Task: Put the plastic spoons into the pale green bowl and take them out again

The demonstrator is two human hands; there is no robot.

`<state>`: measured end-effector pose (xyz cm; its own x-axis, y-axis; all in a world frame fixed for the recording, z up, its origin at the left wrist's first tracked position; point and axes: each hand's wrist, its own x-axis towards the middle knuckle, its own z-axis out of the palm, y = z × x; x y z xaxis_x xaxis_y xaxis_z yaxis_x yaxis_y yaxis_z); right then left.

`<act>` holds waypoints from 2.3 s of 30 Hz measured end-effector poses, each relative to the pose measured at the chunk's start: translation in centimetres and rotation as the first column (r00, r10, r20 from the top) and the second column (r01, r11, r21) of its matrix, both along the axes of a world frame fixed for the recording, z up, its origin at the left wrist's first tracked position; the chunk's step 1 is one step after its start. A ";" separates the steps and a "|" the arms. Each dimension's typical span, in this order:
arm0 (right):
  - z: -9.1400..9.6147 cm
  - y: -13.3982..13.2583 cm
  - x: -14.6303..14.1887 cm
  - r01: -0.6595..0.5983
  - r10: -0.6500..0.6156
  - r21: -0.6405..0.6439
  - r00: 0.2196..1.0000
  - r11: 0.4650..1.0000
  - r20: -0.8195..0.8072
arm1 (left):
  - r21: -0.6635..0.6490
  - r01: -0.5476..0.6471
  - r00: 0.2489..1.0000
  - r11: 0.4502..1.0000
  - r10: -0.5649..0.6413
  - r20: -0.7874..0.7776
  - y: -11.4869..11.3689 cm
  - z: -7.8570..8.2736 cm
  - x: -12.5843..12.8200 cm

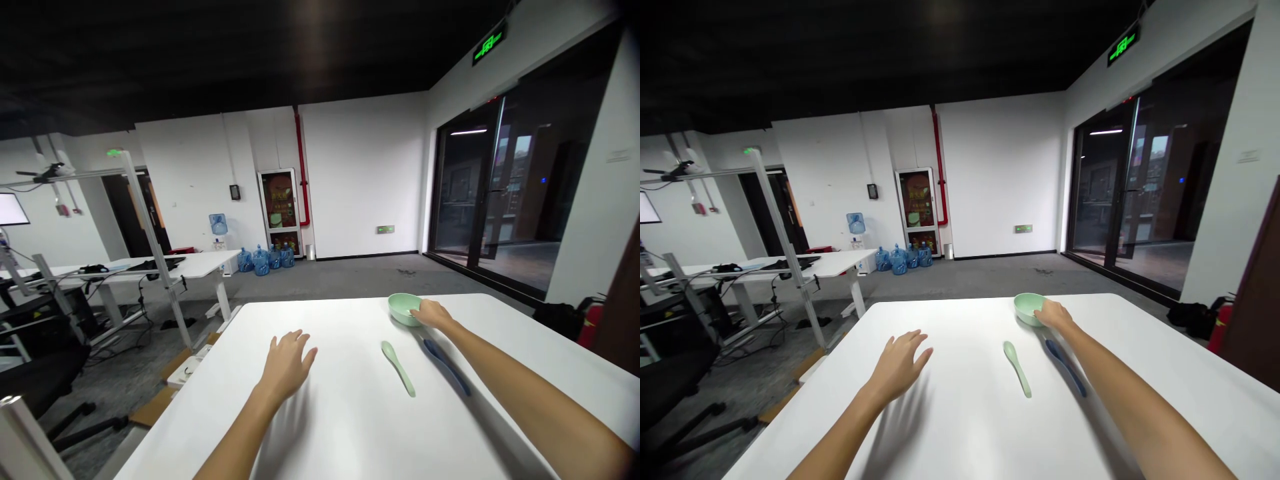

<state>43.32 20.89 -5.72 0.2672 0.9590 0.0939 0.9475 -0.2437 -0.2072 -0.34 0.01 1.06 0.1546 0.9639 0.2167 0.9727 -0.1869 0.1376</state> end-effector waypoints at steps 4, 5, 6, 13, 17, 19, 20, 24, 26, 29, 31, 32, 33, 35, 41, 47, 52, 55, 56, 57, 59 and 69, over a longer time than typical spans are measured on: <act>-0.8 0.7 0.2 0.034 -0.035 -0.016 0.999 0.999 -0.024 | 0.004 -0.001 1.000 1.000 0.001 -0.003 0.2 -0.2 -0.1; -0.8 0.7 0.3 0.038 -0.038 -0.018 0.999 0.999 -0.026 | 0.005 -0.002 1.000 1.000 0.002 -0.003 0.3 -0.3 -0.1; -0.8 0.8 0.4 0.040 -0.040 -0.019 0.999 0.999 -0.028 | 0.005 -0.002 1.000 1.000 0.002 -0.003 0.3 -0.3 -0.1; 1.6 -1.0 -0.1 0.005 -0.004 0.011 0.999 1.000 -0.039 | 0.010 0.005 1.000 1.000 -0.005 0.001 0.3 -0.4 -0.2; 4.2 -3.6 -0.8 -0.062 0.064 0.032 0.997 0.998 -0.042 | 0.011 0.011 1.000 1.000 -0.011 0.000 0.2 -0.4 -0.2; 5.3 -5.3 -1.3 -0.104 0.105 0.048 0.994 0.993 -0.030 | 0.008 0.014 1.000 1.000 -0.014 -0.003 0.1 -0.4 -0.2; 5.7 -6.1 -1.5 -0.126 0.127 0.056 0.992 0.991 -0.024 | 0.009 0.011 1.000 1.000 -0.011 -0.006 0.1 -0.4 -0.2; 6.5 -9.6 -2.5 -0.206 0.210 0.060 0.976 0.977 -0.055 | 0.013 0.010 1.000 1.000 -0.010 -0.017 -0.1 -0.1 -0.1; 6.5 -11.2 -3.2 -0.247 0.249 0.038 0.963 0.968 -0.106 | 0.012 0.012 1.000 1.000 -0.011 -0.021 -0.3 0.0 -0.1; 6.1 -13.3 -4.3 -0.301 0.297 -0.001 0.941 0.954 -0.163 | 0.013 0.014 1.000 1.000 -0.013 -0.027 -0.5 0.1 -0.1; 5.5 -14.2 -5.0 -0.322 0.315 -0.014 0.932 0.946 -0.181 | 0.017 0.013 0.999 1.000 -0.013 -0.030 -0.6 0.1 -0.1; 5.1 -14.5 -5.3 -0.325 0.315 -0.023 0.930 0.946 -0.189 | 0.019 0.014 0.999 1.000 -0.013 -0.031 -0.6 0.1 -0.2; 4.7 -14.7 -5.5 -0.324 0.312 -0.031 0.930 0.946 -0.196 | 0.020 0.014 0.999 1.000 -0.013 -0.032 -0.6 0.1 -0.2; 3.6 -14.9 -5.8 -0.312 0.295 -0.053 0.932 0.949 -0.211 | 0.017 0.015 0.999 1.000 -0.015 -0.032 -0.6 0.1 -0.2; 1.2 -15.4 -6.4 -0.300 0.273 -0.100 0.936 0.949 -0.220 | -0.005 0.011 1.000 1.000 -0.012 -0.027 -0.5 0.2 -0.1; 0.7 -15.7 -6.7 -0.277 0.244 -0.167 0.951 0.946 -0.192 | -0.006 0.019 1.000 1.000 -0.019 -0.024 -0.6 0.1 0.0; -0.3 -15.4 -6.4 -0.293 0.261 -0.189 0.949 0.937 -0.177 | -0.002 0.013 0.999 1.000 -0.013 -0.030 -0.6 0.2 0.0; -0.6 -15.3 -6.4 -0.286 0.255 -0.221 0.954 0.932 -0.159 | 0.005 0.013 0.999 1.000 -0.013 -0.034 -0.5 0.2 0.0; -0.7 -15.3 -6.4 -0.283 0.252 -0.229 0.955 0.931 -0.154 | 0.008 0.013 0.999 1.000 -0.013 -0.034 -0.5 0.2 0.0; -0.8 -15.3 -6.4 -0.281 0.251 -0.235 0.956 0.930 -0.150 | 0.010 0.013 0.999 1.000 -0.013 -0.034 -0.5 0.2 0.0; -0.9 -15.2 -6.5 -0.286 0.259 -0.236 0.956 0.929 -0.140 | 0.011 0.015 0.999 1.000 -0.015 -0.033 -0.5 0.2 0.0; -1.8 -14.7 -6.3 -0.277 0.268 -0.227 0.961 0.934 -0.068 | 0.001 0.018 1.000 1.000 -0.018 -0.019 -0.4 0.2 -0.1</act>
<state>36.97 6.14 -7.53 -0.0082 0.9894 -0.1447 0.9774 -0.0226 -0.2103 -0.45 -0.42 1.25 0.1764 0.9605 0.2150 0.9715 -0.2050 0.1191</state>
